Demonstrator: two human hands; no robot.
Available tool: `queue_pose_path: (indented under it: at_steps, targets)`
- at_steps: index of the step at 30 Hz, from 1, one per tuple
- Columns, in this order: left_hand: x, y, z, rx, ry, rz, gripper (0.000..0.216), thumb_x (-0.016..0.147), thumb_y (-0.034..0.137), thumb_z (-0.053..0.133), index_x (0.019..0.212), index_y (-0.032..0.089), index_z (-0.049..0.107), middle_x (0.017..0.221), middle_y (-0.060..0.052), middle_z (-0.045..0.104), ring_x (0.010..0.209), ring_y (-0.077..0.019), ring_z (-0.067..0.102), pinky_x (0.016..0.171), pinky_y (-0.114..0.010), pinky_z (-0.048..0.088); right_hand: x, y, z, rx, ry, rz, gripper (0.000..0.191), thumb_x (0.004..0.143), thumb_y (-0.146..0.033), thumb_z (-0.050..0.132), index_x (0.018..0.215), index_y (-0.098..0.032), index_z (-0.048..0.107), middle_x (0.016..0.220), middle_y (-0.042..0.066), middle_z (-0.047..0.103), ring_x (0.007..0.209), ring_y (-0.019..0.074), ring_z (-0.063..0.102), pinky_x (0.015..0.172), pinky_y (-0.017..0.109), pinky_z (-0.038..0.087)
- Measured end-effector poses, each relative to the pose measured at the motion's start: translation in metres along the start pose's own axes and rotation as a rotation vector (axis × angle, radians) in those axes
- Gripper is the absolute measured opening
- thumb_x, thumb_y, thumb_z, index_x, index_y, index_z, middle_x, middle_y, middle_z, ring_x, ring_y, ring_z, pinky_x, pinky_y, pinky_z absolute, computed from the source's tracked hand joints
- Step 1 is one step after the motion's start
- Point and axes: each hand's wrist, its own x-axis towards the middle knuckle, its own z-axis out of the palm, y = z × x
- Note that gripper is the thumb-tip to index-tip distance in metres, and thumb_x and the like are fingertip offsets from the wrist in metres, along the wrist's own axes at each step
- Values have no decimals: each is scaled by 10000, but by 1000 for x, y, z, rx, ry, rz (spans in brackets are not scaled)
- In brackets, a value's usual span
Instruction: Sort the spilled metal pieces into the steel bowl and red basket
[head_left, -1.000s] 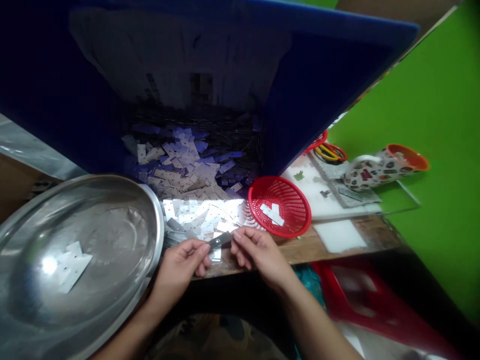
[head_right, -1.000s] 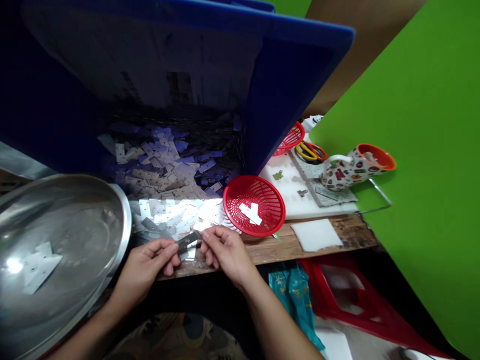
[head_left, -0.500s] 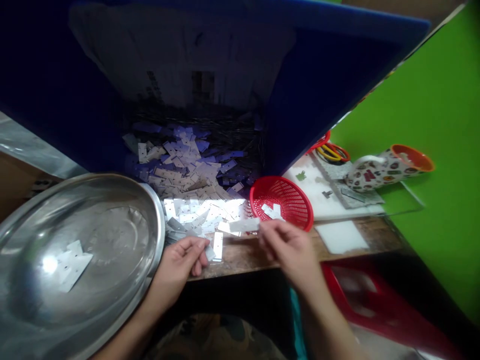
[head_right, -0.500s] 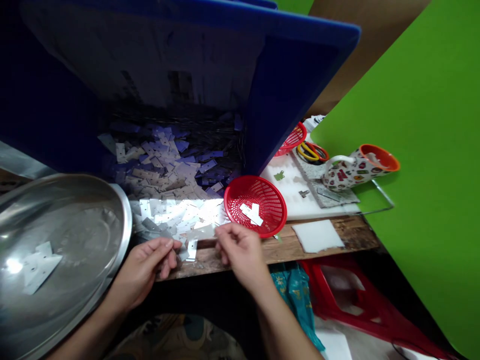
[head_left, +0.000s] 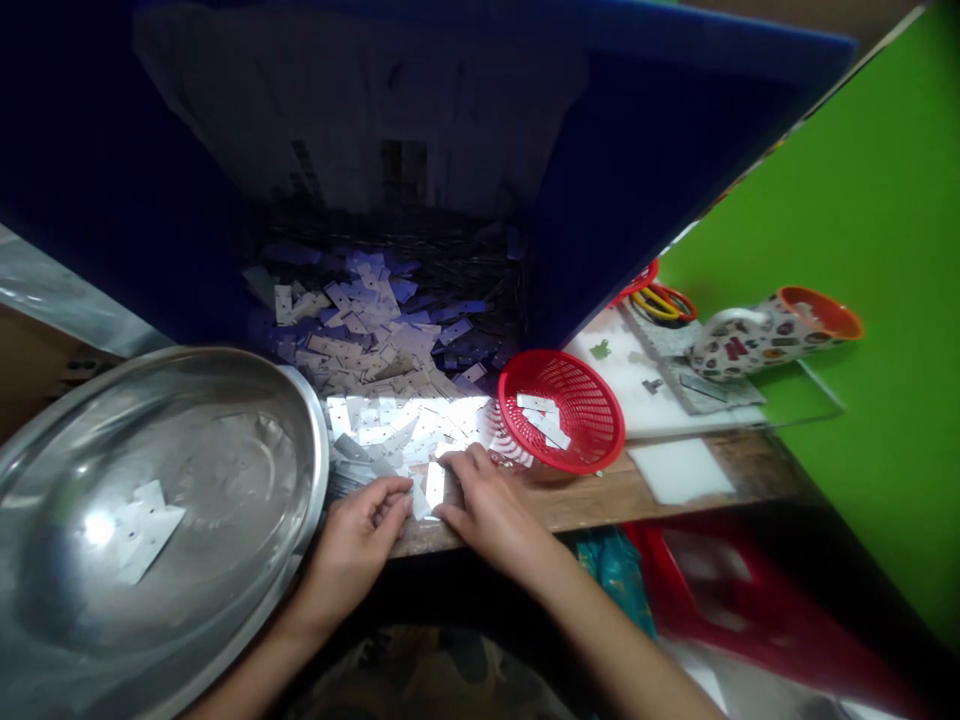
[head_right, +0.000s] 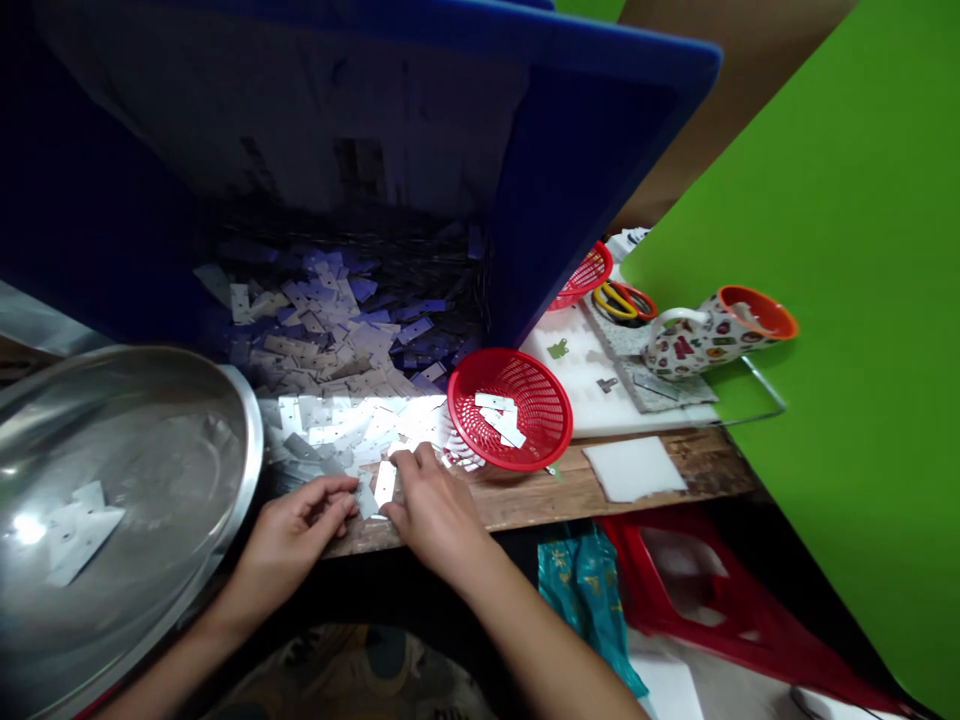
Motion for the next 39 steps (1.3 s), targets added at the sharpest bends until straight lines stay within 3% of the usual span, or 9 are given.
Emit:
queue_pose_path:
  at_steps: [6, 11, 15, 18, 22, 26, 33, 36, 39]
  targets:
    - [-3, 6, -1, -8, -20, -21, 349, 812, 406, 599, 1038, 145, 644, 807, -40, 669, 662, -145, 588, 621, -260, 473, 15, 7, -6, 45, -9, -48, 377, 721, -258, 724, 1049, -209, 545, 1053, 54, 563, 873, 214, 590, 697, 298, 429]
    - [-6, 15, 0, -159, -95, -96, 311, 807, 391, 621, 972, 128, 637, 702, -16, 640, 569, -107, 541, 556, -227, 435, 2, 11, 1, 505, 173, -114, 116, 804, -167, 643, 874, -205, 559, 685, -49, 564, 592, 107, 534, 557, 211, 416]
    - [-6, 23, 4, -459, -280, -214, 356, 870, 463, 531, 852, 121, 626, 699, -56, 665, 512, -103, 540, 506, -228, 424, -17, 12, -3, 573, 404, -412, 120, 856, -103, 580, 920, -191, 632, 843, 25, 658, 778, 132, 620, 712, 247, 502]
    - [-6, 31, 8, -651, -328, -269, 328, 863, 405, 571, 720, 113, 610, 637, -59, 653, 492, -94, 544, 485, -206, 408, -26, 15, -1, 536, 404, -606, 213, 865, -49, 535, 955, -199, 656, 997, 69, 653, 946, 154, 625, 823, 282, 512]
    - [-7, 37, 11, -665, -248, -246, 252, 829, 322, 634, 707, 103, 624, 641, -49, 656, 497, -76, 543, 495, -185, 408, -27, 20, 11, 622, 454, -376, 208, 868, -103, 555, 1020, -216, 642, 1025, 77, 656, 979, 182, 623, 846, 324, 508]
    - [-8, 36, 11, -641, -168, -229, 253, 819, 329, 642, 714, 99, 645, 669, -63, 673, 526, -98, 571, 514, -205, 435, -26, 20, 18, 1046, 343, -24, 117, 883, -272, 585, 974, -201, 608, 820, 28, 669, 687, 130, 635, 644, 251, 519]
    - [-6, 34, 14, -628, -158, -209, 264, 821, 348, 640, 727, 102, 660, 693, -66, 674, 551, -103, 575, 527, -213, 432, -25, 6, 19, 1306, 171, 126, 269, 760, -374, 720, 912, -179, 614, 729, -16, 615, 593, 91, 586, 561, 203, 471]
    - [-6, 32, 13, -622, -166, -195, 259, 830, 358, 631, 792, 104, 668, 719, -67, 678, 569, -106, 584, 540, -216, 435, -26, 7, 11, 1214, 256, 106, 227, 773, -343, 706, 907, -178, 627, 723, -13, 615, 582, 94, 579, 547, 207, 466]
    - [-7, 28, 11, -608, -154, -187, 266, 833, 365, 628, 904, 112, 666, 762, -68, 686, 590, -112, 596, 550, -220, 440, -27, 23, -11, 987, 529, 85, 177, 822, -306, 660, 951, -187, 636, 764, 5, 636, 624, 110, 586, 581, 224, 478]
